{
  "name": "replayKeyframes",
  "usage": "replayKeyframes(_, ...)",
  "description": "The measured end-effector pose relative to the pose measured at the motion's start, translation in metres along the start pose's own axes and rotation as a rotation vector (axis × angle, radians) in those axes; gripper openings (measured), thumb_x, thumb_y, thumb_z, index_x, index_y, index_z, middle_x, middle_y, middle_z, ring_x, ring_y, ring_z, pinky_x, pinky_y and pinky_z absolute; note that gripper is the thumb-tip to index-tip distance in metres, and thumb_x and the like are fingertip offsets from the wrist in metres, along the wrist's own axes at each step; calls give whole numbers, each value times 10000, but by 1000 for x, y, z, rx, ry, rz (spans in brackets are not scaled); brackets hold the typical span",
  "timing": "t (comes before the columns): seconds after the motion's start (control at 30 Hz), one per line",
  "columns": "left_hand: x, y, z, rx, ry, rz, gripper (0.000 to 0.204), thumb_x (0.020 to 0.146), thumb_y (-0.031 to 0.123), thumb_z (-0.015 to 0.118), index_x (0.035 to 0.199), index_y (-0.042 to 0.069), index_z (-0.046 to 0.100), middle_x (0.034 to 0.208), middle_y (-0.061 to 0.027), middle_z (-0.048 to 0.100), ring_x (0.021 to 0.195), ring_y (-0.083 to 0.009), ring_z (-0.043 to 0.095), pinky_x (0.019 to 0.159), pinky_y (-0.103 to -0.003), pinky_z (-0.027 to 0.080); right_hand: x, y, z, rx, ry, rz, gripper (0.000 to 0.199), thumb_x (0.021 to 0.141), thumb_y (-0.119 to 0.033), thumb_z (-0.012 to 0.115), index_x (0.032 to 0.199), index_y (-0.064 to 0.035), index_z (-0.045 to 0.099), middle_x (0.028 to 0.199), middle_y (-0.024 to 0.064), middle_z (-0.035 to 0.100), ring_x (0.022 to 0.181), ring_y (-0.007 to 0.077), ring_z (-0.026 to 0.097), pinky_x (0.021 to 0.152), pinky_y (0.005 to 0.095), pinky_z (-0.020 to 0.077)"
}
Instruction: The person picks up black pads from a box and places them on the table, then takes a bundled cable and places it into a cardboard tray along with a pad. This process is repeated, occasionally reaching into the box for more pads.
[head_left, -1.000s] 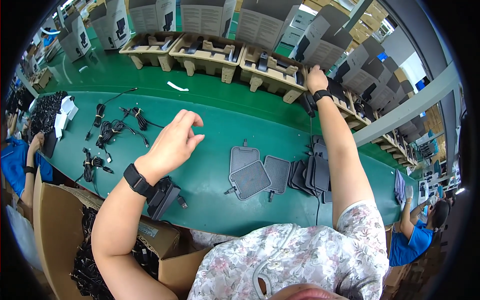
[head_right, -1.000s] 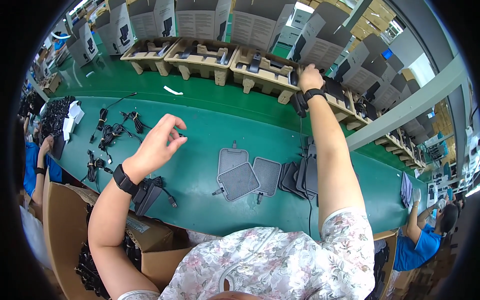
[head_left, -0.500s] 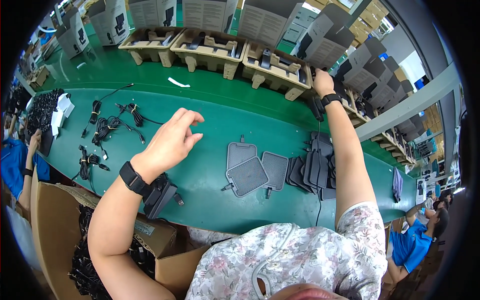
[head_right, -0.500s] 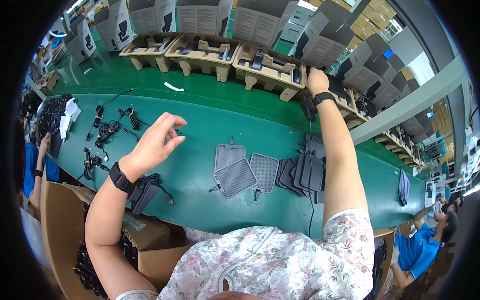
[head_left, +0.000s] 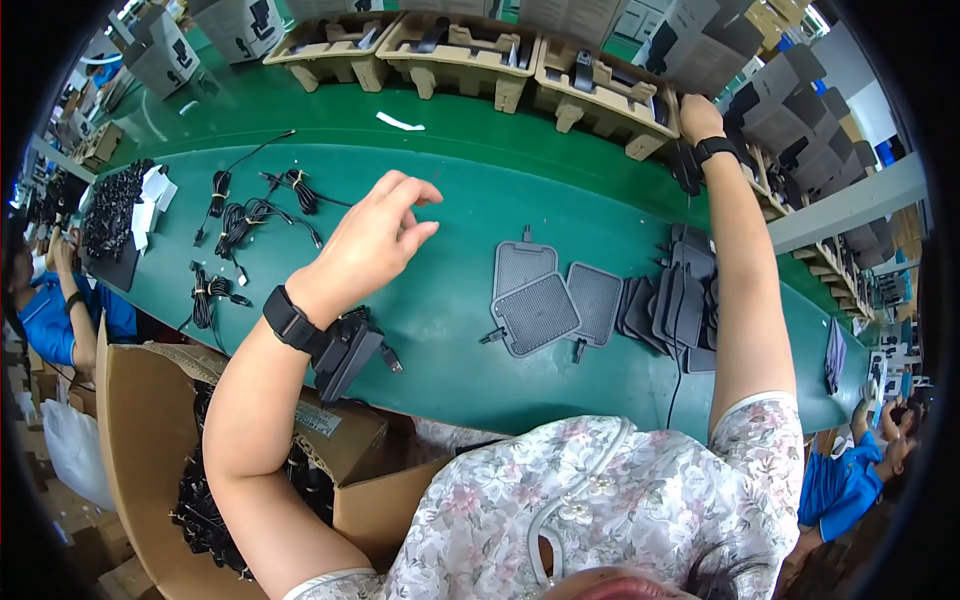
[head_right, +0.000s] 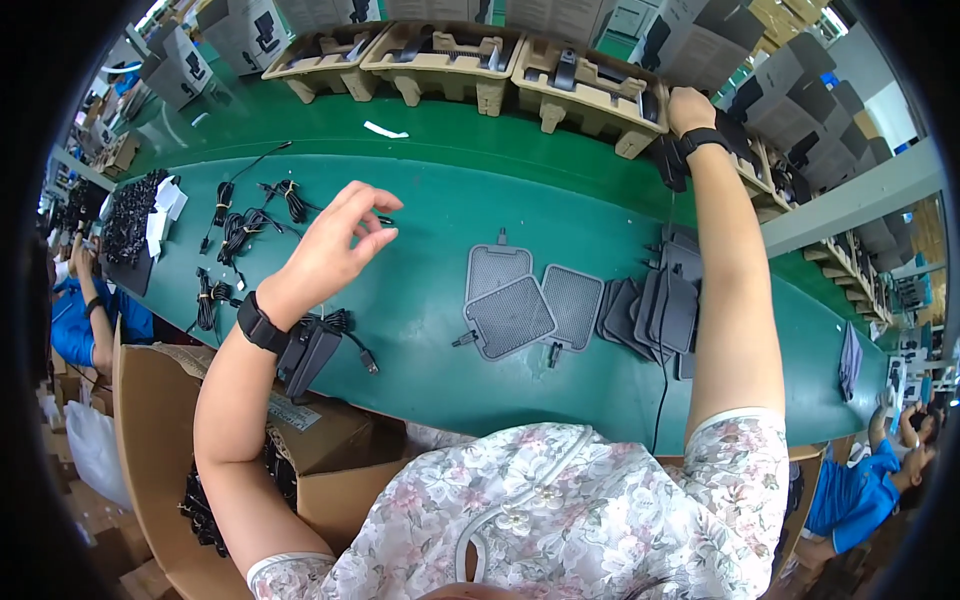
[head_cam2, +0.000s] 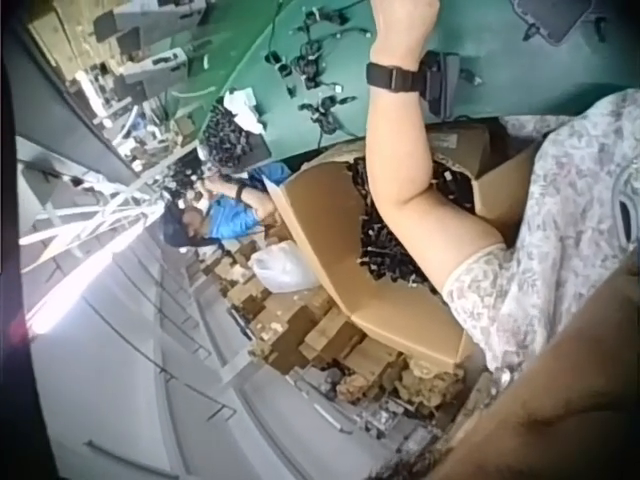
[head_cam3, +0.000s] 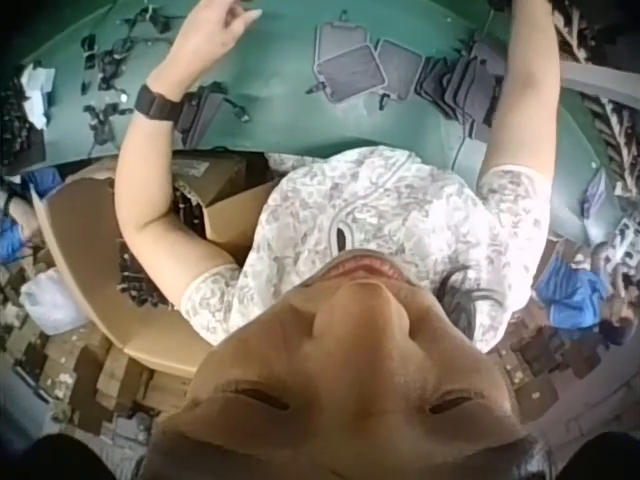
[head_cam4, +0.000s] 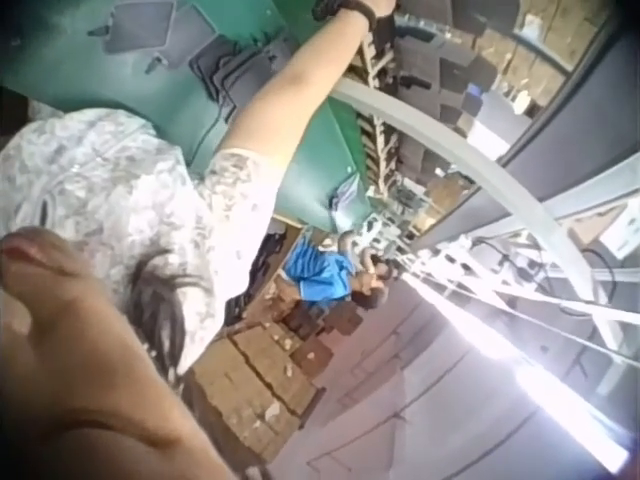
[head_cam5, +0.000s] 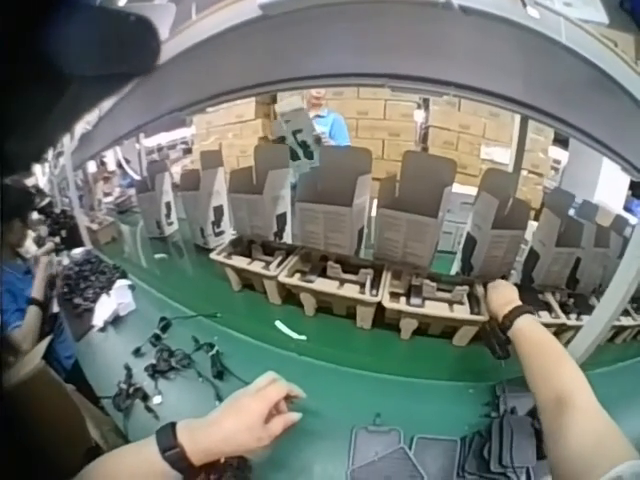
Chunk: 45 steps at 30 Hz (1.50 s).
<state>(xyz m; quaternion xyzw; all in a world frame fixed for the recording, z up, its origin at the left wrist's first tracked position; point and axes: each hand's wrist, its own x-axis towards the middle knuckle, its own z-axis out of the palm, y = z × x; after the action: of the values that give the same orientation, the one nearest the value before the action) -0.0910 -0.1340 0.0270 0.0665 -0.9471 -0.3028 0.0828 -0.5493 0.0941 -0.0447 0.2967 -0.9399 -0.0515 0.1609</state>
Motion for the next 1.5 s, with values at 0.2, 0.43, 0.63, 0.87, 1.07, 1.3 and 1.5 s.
replayKeyframes(0.2, 2, 2, 0, -1, -14, 4, 216, 826, 57, 592, 1027, 42, 514, 960, -91, 484, 696, -172, 547, 682, -318, 471, -56, -18, -24, -226, 409, -173, 203, 809, -174, 513, 919, -87, 660, 936, 86, 597, 887, 265, 557, 719, 400, 434)
replayKeyframes(0.43, -3, -6, 0, 29, -9, -8, 214, 825, 63, 595, 1023, 43, 513, 962, -86, 486, 696, -172, 542, 686, -318, 468, -189, -138, -122, 474, -130, -831, 636, 631, -240, 744, 1217, -151, 515, 1210, 80, 514, 1088, 262, 491, 857, 408, 402)
replayKeyframes(0.63, 2, -3, 1, 45, -17, 13, 216, 821, 73, 601, 1019, 53, 517, 939, -93, 493, 717, -198, 551, 690, -330, 469, -259, -157, -108, 379, -233, -1089, 753, 599, -223, 754, 1287, -152, 456, 1340, 124, 388, 1227, 318, 377, 968, 417, 366)
replayKeyframes(0.87, -2, -7, 3, 71, -27, 57, 205, 828, 91, 593, 1018, 64, 523, 934, -95, 497, 736, -222, 559, 696, -342, 471, -263, -159, -99, 549, -191, -990, 653, 668, -7, 634, 1285, -117, 450, 1274, 171, 447, 1179, 347, 438, 948, 420, 415)
replayKeyframes(1.07, -2, -8, 3, 86, -63, 30, 217, 834, 83, 597, 1040, 56, 534, 979, -72, 517, 778, -182, 528, 718, -297, 461, -228, -146, -79, 802, -199, -858, 540, 684, 49, 573, 1201, -82, 493, 1135, 178, 534, 1053, 333, 526, 890, 397, 451)
replayKeyframes(1.3, -3, -19, -1, 240, -87, 24, 249, 822, 99, 607, 1057, 63, 534, 976, -105, 514, 811, -235, 560, 727, -335, 472, -181, -116, -65, 1134, -175, -339, 257, 787, 2, 599, 1038, -41, 560, 895, 80, 609, 861, 199, 588, 783, 274, 456)
replayKeyframes(1.5, -9, -38, -8, 413, -130, -87, 300, 808, 127, 623, 1084, 65, 523, 985, -131, 510, 840, -285, 567, 746, -379, 474, -109, -51, -53, 1108, 471, -176, 195, 883, -37, 493, 1049, -51, 596, 914, 21, 613, 896, 128, 551, 804, 253, 424)
